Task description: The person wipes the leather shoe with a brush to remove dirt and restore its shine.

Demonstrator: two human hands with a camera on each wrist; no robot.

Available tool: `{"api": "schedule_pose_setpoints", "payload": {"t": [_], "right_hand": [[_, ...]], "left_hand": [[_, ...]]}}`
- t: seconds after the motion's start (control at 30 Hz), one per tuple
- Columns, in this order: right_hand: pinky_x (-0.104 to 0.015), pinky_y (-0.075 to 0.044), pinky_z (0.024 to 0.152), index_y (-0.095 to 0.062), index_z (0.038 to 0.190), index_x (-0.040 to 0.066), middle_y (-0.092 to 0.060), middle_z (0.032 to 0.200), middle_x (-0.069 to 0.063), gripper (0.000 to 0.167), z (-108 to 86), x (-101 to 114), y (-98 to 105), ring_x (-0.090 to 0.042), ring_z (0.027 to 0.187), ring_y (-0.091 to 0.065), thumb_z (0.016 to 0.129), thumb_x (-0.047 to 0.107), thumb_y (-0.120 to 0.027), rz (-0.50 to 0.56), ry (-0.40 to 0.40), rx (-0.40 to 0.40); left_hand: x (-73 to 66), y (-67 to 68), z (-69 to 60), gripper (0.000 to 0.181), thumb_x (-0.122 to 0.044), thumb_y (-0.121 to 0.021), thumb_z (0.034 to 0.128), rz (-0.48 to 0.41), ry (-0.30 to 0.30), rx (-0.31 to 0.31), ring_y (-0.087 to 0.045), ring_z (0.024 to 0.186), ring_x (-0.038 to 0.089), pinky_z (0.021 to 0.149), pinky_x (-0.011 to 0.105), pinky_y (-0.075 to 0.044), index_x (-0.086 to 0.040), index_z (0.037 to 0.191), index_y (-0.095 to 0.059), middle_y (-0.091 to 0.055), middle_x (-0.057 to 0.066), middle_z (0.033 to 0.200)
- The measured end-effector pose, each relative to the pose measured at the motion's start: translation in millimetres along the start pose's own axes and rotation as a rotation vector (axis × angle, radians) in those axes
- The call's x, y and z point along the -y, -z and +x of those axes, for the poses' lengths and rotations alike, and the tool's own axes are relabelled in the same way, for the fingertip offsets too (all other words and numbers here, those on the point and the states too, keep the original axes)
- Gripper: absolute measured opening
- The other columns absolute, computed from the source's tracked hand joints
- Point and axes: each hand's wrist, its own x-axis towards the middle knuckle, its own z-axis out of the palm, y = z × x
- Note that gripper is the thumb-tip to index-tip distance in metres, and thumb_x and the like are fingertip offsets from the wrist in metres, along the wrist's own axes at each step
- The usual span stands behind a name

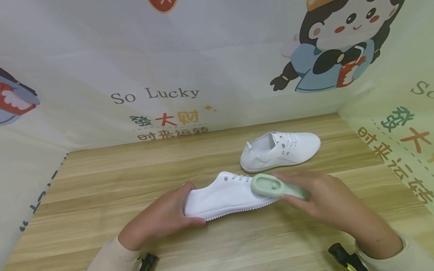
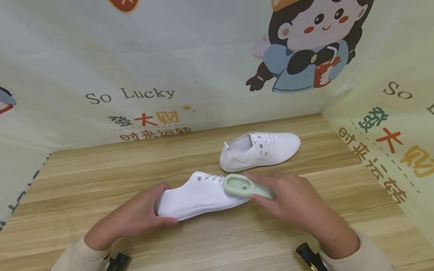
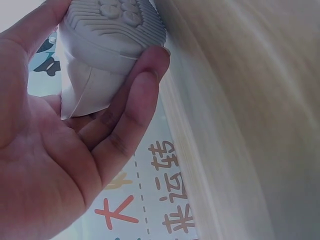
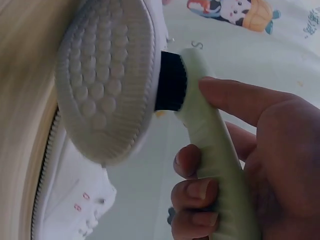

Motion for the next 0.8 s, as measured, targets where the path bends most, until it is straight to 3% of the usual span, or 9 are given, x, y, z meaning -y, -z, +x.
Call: {"api": "schedule_pose_setpoints", "payload": {"t": [0.13, 0.3, 0.5, 0.8], "right_hand": [[-0.036, -0.052, 0.066, -0.059, 0.129, 0.034, -0.068, 0.099, 0.001, 0.047, 0.2, 12.5, -11.5, -0.013, 0.082, -0.064, 0.084, 0.041, -0.070, -0.045, 0.057, -0.022], [-0.024, -0.038, 0.051, -0.058, 0.129, 0.035, -0.054, 0.076, 0.009, 0.048, 9.1, 33.1, -25.3, -0.004, 0.057, -0.042, 0.084, 0.044, -0.069, -0.112, 0.127, -0.038], [-0.024, -0.036, 0.050, -0.059, 0.129, 0.033, -0.052, 0.075, 0.008, 0.048, 24.2, 55.3, -44.6, -0.006, 0.057, -0.042, 0.084, 0.047, -0.067, -0.149, 0.197, -0.044], [-0.025, -0.035, 0.046, -0.059, 0.129, 0.033, -0.056, 0.078, 0.005, 0.046, 39.9, 75.3, -60.0, -0.008, 0.055, -0.047, 0.085, 0.047, -0.065, -0.138, 0.220, -0.041]], "left_hand": [[-0.7, -0.1, 0.9, 0.063, -0.051, -0.083, 0.0636, 0.001, -0.004, 0.018, -0.054, 0.073, 0.004, 0.067, 0.025, -0.045, -0.024, 0.111, -0.050, -0.058, -0.012, 0.084], [-0.3, -0.1, 1.1, 0.063, -0.049, -0.084, 0.0630, -0.026, -0.002, 0.021, -0.055, 0.072, 0.005, 0.065, 0.024, -0.045, -0.024, 0.110, -0.050, -0.059, -0.012, 0.083], [2.7, 1.9, -0.6, 0.061, -0.047, -0.083, 0.0657, -0.044, -0.034, 0.026, -0.056, 0.071, 0.005, 0.063, 0.024, -0.046, -0.024, 0.112, -0.050, -0.059, -0.013, 0.083], [4.4, 2.0, -0.4, 0.059, -0.046, -0.083, 0.0673, -0.062, -0.066, 0.044, -0.057, 0.073, 0.004, 0.064, 0.024, -0.047, -0.026, 0.112, -0.050, -0.060, -0.014, 0.087]]}}
